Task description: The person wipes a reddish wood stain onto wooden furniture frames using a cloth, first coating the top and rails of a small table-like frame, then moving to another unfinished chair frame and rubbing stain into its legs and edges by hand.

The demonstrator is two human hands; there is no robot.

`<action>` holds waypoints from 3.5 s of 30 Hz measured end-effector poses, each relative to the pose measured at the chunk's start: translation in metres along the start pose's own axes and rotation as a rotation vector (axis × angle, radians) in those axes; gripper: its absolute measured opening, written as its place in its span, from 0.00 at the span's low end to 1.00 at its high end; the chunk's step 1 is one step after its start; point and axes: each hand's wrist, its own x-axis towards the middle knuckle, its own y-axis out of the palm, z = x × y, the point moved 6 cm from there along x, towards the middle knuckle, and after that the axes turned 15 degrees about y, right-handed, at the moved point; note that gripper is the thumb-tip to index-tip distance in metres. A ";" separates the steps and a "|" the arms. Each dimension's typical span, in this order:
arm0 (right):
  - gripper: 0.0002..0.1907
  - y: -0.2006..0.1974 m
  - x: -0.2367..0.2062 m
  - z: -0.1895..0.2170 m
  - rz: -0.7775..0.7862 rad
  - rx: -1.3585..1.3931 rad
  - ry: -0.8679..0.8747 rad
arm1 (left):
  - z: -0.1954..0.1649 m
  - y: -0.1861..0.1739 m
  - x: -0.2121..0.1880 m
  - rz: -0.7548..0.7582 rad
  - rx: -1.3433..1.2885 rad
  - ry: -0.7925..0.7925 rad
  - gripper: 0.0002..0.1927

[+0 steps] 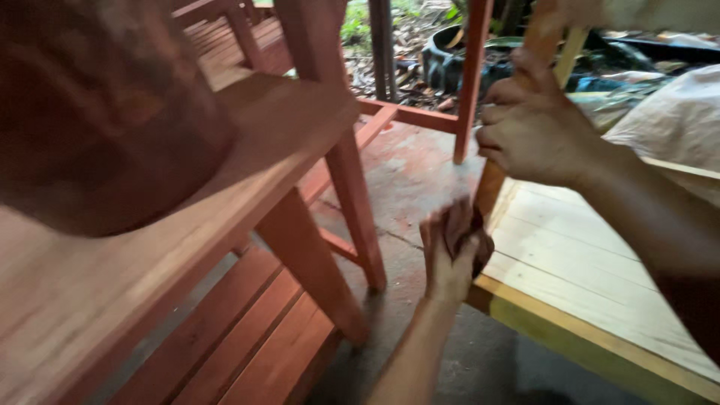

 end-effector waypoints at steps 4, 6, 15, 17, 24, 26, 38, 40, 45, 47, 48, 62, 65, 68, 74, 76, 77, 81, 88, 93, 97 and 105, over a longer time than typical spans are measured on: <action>0.07 -0.009 0.000 0.000 -0.067 0.134 -0.016 | 0.004 0.007 0.016 -0.009 -0.100 0.048 0.33; 0.08 -0.005 0.003 -0.002 0.001 0.141 0.030 | 0.010 0.003 0.006 0.023 -0.131 -0.013 0.32; 0.09 -0.017 0.015 -0.005 -0.011 0.296 0.051 | 0.016 -0.018 -0.045 0.110 -0.183 -0.123 0.29; 0.08 -0.015 0.014 -0.002 0.037 0.132 0.020 | 0.016 -0.013 -0.036 0.082 -0.240 -0.190 0.30; 0.08 -0.011 0.012 -0.006 -0.009 0.236 0.016 | -0.001 0.000 0.001 0.107 -0.010 -0.028 0.34; 0.08 -0.013 0.011 -0.009 -0.108 0.295 0.002 | 0.001 -0.001 -0.007 0.097 -0.002 -0.020 0.34; 0.08 -0.009 0.005 -0.009 -0.069 0.074 -0.017 | 0.014 -0.009 -0.048 0.098 -0.051 -0.082 0.30; 0.09 -0.006 0.005 -0.010 -0.076 0.125 -0.022 | 0.016 0.000 -0.032 0.050 -0.149 -0.101 0.30; 0.13 0.020 0.010 -0.020 0.135 0.220 0.039 | 0.009 -0.001 -0.042 0.050 -0.030 -0.027 0.32; 0.15 0.019 0.014 -0.020 0.092 0.327 -0.001 | 0.012 -0.008 -0.058 0.080 0.043 0.002 0.33; 0.16 0.019 0.014 -0.018 0.071 0.382 -0.022 | 0.013 -0.012 -0.070 0.074 -0.019 -0.037 0.32; 0.11 0.057 0.014 -0.028 0.328 0.412 0.126 | 0.017 -0.011 -0.075 0.088 0.049 -0.015 0.32; 0.13 0.061 0.013 -0.025 0.318 0.483 0.108 | 0.026 -0.018 -0.101 0.142 0.057 -0.162 0.30; 0.14 0.060 0.012 -0.025 0.285 0.506 0.089 | 0.037 -0.023 -0.115 0.165 -0.007 -0.302 0.27; 0.13 0.061 0.011 -0.021 0.280 0.379 0.045 | 0.027 -0.019 -0.103 0.076 -0.044 -0.188 0.28; 0.14 0.059 0.011 -0.021 0.264 0.399 0.026 | 0.018 -0.018 -0.101 0.084 0.075 -0.111 0.31; 0.14 0.058 0.011 -0.021 0.269 0.449 0.027 | 0.016 -0.018 -0.103 0.083 0.074 -0.117 0.31; 0.14 0.052 0.012 -0.022 0.285 0.411 0.046 | 0.021 -0.022 -0.115 0.089 0.054 -0.128 0.28; 0.14 0.028 0.009 -0.014 0.270 0.384 0.115 | 0.052 -0.044 -0.146 0.198 -0.045 -0.533 0.29; 0.14 0.017 0.001 -0.007 0.128 0.128 0.091 | 0.048 -0.058 -0.088 -0.246 -0.302 -0.473 0.26; 0.16 0.013 0.000 -0.002 0.064 0.050 0.068 | 0.052 -0.014 -0.045 -0.165 -0.795 -0.601 0.23; 0.12 -0.009 -0.001 0.004 -0.086 -0.055 -0.021 | 0.073 -0.026 -0.086 0.017 -0.397 -0.586 0.21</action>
